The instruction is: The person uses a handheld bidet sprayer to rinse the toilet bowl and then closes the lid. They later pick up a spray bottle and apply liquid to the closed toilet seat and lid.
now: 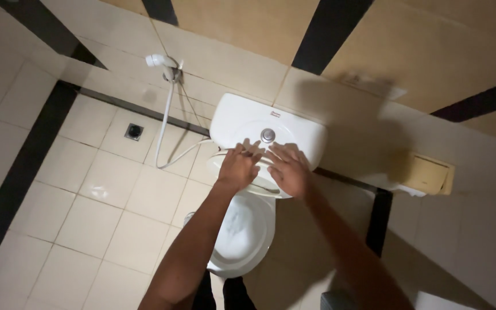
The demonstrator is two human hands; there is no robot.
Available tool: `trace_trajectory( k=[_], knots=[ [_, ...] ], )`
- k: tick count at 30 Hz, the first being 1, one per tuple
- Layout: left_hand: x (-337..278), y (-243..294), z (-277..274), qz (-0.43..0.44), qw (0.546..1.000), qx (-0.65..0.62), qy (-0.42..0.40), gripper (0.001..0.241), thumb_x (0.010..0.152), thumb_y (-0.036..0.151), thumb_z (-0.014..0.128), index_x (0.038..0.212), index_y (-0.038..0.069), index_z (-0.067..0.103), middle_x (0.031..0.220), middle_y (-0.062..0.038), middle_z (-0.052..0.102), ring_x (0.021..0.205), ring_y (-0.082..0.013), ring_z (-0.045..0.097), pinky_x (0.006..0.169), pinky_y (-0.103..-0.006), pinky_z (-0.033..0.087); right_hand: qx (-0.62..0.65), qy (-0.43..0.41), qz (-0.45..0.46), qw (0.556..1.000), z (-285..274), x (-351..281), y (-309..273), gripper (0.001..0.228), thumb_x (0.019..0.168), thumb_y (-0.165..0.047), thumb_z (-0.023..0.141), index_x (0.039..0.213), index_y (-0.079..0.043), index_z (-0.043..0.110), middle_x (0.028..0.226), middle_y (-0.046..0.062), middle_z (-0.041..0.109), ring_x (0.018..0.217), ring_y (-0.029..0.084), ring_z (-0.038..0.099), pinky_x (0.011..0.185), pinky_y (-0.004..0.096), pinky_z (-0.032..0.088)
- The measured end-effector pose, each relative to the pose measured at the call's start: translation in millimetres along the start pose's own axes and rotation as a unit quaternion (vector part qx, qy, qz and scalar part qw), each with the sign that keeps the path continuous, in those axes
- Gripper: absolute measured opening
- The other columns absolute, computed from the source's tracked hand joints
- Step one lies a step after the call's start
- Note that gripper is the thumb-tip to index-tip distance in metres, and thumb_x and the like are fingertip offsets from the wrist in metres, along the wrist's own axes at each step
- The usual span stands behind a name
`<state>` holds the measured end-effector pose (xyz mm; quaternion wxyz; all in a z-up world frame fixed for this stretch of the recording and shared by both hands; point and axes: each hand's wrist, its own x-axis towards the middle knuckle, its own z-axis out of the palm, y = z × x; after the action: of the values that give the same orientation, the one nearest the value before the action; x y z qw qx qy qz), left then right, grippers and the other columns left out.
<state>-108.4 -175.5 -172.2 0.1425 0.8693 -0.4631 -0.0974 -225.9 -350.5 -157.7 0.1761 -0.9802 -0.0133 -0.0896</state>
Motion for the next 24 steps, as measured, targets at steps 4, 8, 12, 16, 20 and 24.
trace_trajectory(
  k=[4,8,12,16,20,24],
  knots=[
    [-7.1,10.3,-4.3,-0.008,1.000,0.015,0.000,0.039,0.091,0.024,0.067,0.130,0.017,0.070,0.158,-0.005,0.046,0.136,-0.0329,0.046,0.106,-0.0462,0.040,-0.005,-0.009,0.023,1.000,8.1,-8.1,-8.4,0.036,0.094,-0.028,0.072,0.127,-0.013,0.073,0.146,0.006,0.058,0.130,0.028,0.050,0.111,0.046,0.039],
    [-13.9,12.8,5.3,-0.034,0.999,0.018,0.019,0.028,0.097,0.025,0.061,0.121,0.018,0.075,0.156,0.000,0.052,0.134,-0.0288,0.049,0.107,-0.0438,0.040,-0.019,0.056,0.031,0.998,8.2,-14.7,-20.2,0.025,0.086,-0.024,0.077,0.109,-0.015,0.080,0.142,0.006,0.062,0.131,0.025,0.050,0.113,0.041,0.040],
    [-9.9,8.7,28.0,-0.061,0.989,-0.016,0.131,0.047,0.098,0.028,0.059,0.139,0.007,0.066,0.140,-0.015,0.062,0.122,-0.0302,0.052,0.100,-0.0452,0.040,-0.001,0.066,0.089,0.994,28.7,-17.0,-12.2,0.022,0.084,-0.021,0.079,0.102,-0.009,0.081,0.134,0.011,0.064,0.115,0.026,0.051,0.102,0.038,0.042],
    [-6.4,15.3,24.5,-0.097,0.992,-0.026,0.074,0.052,0.098,0.027,0.056,0.145,0.005,0.060,0.121,-0.014,0.070,0.121,-0.0309,0.052,0.102,-0.0465,0.040,0.006,0.064,0.115,0.991,28.0,-15.1,-15.5,0.015,0.093,-0.019,0.078,0.098,-0.006,0.080,0.123,0.008,0.064,0.106,0.024,0.050,0.092,0.035,0.045],
    [-1.7,15.3,34.4,-0.096,0.990,0.008,0.099,0.041,0.099,0.026,0.055,0.135,0.008,0.067,0.122,-0.012,0.072,0.119,-0.0306,0.055,0.100,-0.0466,0.042,-0.035,0.110,0.060,0.992,35.7,-18.1,-12.1,0.012,0.088,-0.020,0.078,0.092,-0.008,0.080,0.113,0.006,0.063,0.104,0.022,0.049,0.091,0.037,0.044],
    [-3.9,20.5,26.4,-0.130,0.991,0.030,0.026,0.034,0.108,0.028,0.053,0.127,0.009,0.073,0.115,-0.013,0.075,0.130,-0.0285,0.054,0.109,-0.0453,0.040,-0.041,0.093,0.076,0.992,33.6,-17.5,-14.7,0.017,0.089,-0.022,0.079,0.093,-0.006,0.080,0.105,0.006,0.060,0.101,0.025,0.048,0.087,0.035,0.043]
  ],
)
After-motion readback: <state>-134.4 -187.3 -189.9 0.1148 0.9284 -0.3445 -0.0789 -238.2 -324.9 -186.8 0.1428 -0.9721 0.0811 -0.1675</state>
